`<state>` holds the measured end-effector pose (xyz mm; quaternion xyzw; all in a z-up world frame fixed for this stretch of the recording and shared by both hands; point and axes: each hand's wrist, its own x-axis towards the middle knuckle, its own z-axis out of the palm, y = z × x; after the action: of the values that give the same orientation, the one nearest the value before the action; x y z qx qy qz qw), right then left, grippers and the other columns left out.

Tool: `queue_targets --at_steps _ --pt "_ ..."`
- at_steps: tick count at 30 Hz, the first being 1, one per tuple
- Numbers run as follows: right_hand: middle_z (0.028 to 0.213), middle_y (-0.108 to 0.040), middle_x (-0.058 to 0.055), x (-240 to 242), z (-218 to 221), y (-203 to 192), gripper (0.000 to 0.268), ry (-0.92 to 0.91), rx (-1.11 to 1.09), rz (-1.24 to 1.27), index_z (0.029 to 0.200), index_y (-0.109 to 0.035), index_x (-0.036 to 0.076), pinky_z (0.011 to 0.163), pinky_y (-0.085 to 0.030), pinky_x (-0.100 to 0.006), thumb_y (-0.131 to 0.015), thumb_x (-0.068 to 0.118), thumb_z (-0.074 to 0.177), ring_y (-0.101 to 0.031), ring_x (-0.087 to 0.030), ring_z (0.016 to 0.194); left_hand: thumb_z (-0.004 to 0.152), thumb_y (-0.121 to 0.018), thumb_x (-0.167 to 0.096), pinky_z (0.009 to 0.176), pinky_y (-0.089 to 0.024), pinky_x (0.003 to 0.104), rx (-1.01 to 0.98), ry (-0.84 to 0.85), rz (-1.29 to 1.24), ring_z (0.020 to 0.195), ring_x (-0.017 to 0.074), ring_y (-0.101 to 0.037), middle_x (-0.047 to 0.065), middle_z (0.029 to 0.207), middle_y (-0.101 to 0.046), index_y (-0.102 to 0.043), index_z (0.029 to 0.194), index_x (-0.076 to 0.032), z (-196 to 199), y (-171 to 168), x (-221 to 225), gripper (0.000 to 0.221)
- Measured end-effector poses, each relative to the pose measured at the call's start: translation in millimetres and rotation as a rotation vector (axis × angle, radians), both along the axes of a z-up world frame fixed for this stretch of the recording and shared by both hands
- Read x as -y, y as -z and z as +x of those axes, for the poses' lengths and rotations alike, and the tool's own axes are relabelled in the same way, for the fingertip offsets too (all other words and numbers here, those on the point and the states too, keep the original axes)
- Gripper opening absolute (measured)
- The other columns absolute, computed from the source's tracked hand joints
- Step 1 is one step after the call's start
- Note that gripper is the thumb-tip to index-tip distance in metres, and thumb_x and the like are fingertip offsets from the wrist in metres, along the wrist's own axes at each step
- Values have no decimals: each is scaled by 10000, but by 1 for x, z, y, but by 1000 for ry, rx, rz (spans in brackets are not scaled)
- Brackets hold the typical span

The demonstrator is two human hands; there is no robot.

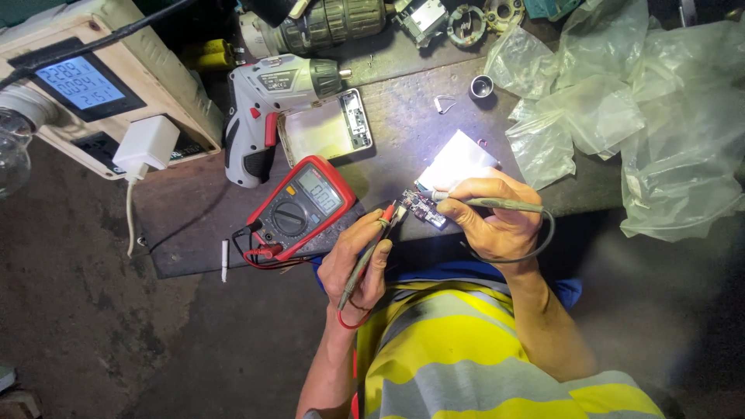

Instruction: Using a multimeter to test electrical components on a circuit board for diagnostic purposes.

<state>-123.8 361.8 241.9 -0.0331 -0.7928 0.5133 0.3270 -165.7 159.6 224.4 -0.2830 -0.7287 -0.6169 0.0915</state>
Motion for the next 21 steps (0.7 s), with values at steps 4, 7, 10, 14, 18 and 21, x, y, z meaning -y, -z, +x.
queue_targets --at_steps 4,7,10,14,18,21 --pt "750 -682 -156 3 0 4 181 8 -62 -84 901 -723 1 595 -573 -336 -887 63 858 -678 -248 578 943 -731 -102 825 -632 423 -4 -1 -17 948 397 -783 237 1088 -766 -729 1091 55 -1 -3 1 216" --pt "817 -722 -169 2 13 23 183 23 -64 -210 934 -699 -48 665 -591 -333 -853 37 886 -682 -161 667 956 -729 -129 807 -629 426 -33 -8 5 953 404 -778 230 1092 -766 -729 1087 41 -2 -9 1 214" --pt "954 -688 -193 6 22 32 183 -2 -69 -283 1066 -605 -15 797 -634 -353 -728 76 965 -763 -361 907 1048 -623 -186 996 -608 394 -7 15 -109 1106 340 -752 209 1206 -725 -663 1184 -15 3 -12 10 222" --pt "1014 -700 -279 10 21 21 249 18 -86 -289 1090 -546 -5 744 -583 -314 -665 201 1012 -712 -300 786 1055 -618 -147 1018 -622 439 -39 38 -8 1122 392 -739 232 1192 -708 -648 1197 30 2 -8 13 229" --pt "915 -638 -275 12 23 23 92 218 -46 -335 990 -470 -57 692 -550 -361 -555 -89 1000 -630 -322 645 1096 -552 -165 1030 -614 425 -44 63 -27 1148 388 -731 240 1226 -698 -614 1260 7 4 -5 14 245" --pt "962 -640 -312 15 25 31 103 303 -68 -438 1018 -460 2 639 -543 -322 -550 -38 989 -601 -299 635 1119 -505 -158 1026 -612 430 -63 89 -40 1158 387 -724 251 1245 -686 -591 1287 3 3 -5 16 248"
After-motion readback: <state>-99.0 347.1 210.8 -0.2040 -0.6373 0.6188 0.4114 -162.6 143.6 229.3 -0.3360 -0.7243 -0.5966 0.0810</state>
